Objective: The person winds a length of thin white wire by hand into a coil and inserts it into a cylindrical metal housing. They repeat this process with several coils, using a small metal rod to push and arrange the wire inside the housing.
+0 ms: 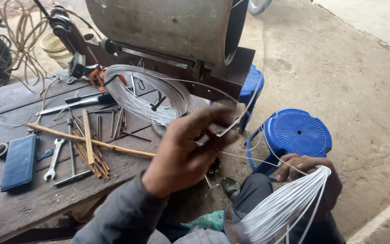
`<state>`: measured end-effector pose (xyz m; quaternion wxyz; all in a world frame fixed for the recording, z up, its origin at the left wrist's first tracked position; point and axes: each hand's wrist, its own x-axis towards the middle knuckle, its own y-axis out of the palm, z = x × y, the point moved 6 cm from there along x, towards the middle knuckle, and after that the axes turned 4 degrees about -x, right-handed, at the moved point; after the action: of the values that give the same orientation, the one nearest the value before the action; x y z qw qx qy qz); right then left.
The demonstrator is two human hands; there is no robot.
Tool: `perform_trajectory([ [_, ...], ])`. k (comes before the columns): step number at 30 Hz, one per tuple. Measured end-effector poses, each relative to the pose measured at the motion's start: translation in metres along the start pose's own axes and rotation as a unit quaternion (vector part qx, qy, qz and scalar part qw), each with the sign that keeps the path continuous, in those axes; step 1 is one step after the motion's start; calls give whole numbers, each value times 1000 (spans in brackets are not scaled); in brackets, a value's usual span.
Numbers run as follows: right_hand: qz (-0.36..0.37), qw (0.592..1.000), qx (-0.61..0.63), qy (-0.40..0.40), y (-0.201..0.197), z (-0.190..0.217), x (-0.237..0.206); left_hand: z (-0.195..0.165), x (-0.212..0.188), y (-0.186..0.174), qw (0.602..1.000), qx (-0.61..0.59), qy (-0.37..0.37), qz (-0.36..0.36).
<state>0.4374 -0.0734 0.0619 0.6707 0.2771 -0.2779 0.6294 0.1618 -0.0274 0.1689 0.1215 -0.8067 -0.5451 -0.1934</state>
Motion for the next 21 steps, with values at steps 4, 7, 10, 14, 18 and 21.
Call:
perform_trajectory([
  [4,-74,996,-7,48,-23,-21,-2,-26,-3,-85,995,-68,57,41],
  [7,-113,991,-14,77,-37,-35,4,-48,6,-213,994,-24,92,-52],
  [10,-104,991,-10,89,-36,-52,27,-50,22,-310,981,117,52,-145],
  [14,-109,885,424,161,-3,-89,80,-40,33,-320,922,345,-27,-171],
  [18,-44,998,-38,16,33,-78,136,-18,38,-259,962,228,-75,-128],
  [21,-60,959,-277,-8,55,-71,159,-30,24,-224,964,233,-33,-122],
])
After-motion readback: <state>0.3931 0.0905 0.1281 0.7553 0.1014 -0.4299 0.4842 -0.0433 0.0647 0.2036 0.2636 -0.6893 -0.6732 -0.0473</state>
